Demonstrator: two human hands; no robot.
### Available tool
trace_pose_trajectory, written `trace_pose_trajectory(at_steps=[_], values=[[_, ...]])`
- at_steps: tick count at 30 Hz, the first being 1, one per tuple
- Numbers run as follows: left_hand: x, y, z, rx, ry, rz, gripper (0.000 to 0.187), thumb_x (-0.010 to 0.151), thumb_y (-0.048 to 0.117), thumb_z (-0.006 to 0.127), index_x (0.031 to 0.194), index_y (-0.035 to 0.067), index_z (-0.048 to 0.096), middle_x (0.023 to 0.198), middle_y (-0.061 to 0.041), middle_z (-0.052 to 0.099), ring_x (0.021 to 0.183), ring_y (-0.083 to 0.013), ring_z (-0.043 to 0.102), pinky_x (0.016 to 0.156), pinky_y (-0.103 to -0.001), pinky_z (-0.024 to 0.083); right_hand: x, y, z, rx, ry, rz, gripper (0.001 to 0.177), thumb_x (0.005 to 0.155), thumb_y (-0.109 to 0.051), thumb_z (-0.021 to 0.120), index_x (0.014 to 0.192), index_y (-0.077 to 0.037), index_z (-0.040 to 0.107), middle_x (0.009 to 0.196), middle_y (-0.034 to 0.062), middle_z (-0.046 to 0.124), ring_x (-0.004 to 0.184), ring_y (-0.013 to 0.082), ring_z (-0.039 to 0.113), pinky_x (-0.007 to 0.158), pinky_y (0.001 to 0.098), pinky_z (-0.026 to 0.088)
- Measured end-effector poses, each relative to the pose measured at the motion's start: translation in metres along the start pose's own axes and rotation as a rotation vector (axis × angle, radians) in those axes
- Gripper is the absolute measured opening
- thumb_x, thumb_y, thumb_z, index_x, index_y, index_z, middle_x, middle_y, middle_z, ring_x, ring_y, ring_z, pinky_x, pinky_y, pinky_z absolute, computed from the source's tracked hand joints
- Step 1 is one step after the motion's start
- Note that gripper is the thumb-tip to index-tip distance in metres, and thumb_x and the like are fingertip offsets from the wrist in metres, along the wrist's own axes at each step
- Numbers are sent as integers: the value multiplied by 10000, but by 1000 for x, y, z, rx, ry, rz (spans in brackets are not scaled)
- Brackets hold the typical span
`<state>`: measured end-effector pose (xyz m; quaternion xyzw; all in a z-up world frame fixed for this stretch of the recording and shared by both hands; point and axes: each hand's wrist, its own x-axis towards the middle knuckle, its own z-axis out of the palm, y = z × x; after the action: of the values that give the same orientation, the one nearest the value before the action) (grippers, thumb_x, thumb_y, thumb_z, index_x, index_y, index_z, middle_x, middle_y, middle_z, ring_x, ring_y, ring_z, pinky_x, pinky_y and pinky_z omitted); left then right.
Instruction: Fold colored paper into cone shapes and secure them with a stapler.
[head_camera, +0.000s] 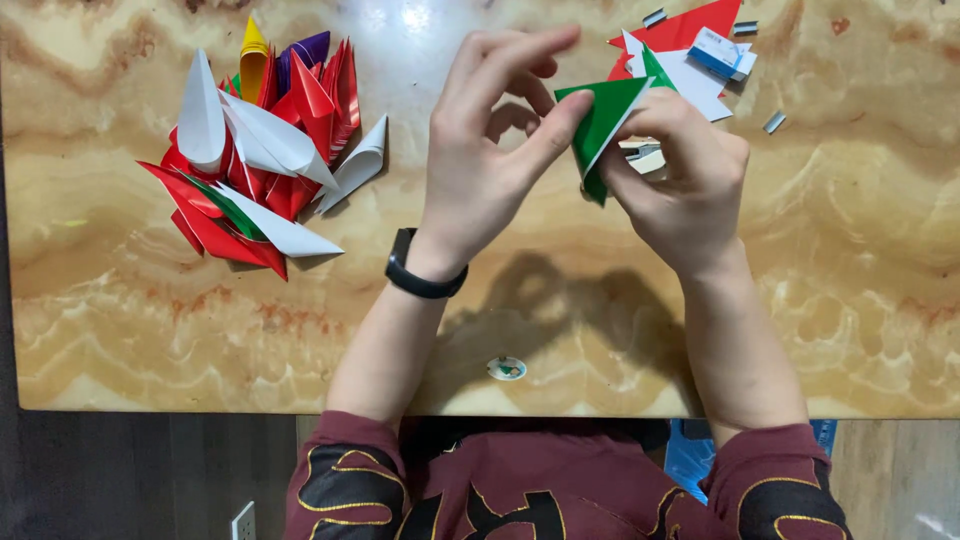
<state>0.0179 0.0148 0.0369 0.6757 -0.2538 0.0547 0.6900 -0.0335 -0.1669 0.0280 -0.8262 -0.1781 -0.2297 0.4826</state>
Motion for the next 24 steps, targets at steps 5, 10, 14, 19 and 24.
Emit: trace_pose_trajectory(at_steps=[5,10,14,19,24], values=[[2,0,-7,-330,-96,-226,95,986,63,680,1034,-20,678,916,-80,710,764,-127,678,706,-234,606,10,-7,-5,-132,-24,-219,277,847,262,792,1018,92,655,1260,241,652,1072,355,611,897,437,533],[0,3,-7,-266,66,6,67,1001,-39,691,1059,-25,660,1133,-44,602,907,-151,651,827,-249,648,7,-10,-10,28,94,140,127,1067,198,553,1144,101,582,1174,160,492,1022,230,472,910,312,416],[2,9,-5,20,-38,203,116,942,-59,770,1025,-21,700,1094,-67,639,859,-154,642,732,-255,577,3,6,-18,530,44,584,447,1067,-473,572,1168,-49,670,749,15,589,636,41,494,588,151,364],[-6,5,7,-243,-58,-16,112,978,-66,700,1064,4,686,1177,-39,630,1024,-147,664,932,-264,614,-5,11,-14,634,140,540,98,1071,-113,543,1044,-37,599,730,9,534,575,57,400,554,208,367],[-12,-4,11,-412,-27,-143,213,1031,-38,690,1229,37,670,1249,-32,636,1039,-152,712,963,-254,646,-14,21,-10,380,117,415,82,1104,-21,518,1114,21,588,804,63,566,636,112,494,597,223,423]])
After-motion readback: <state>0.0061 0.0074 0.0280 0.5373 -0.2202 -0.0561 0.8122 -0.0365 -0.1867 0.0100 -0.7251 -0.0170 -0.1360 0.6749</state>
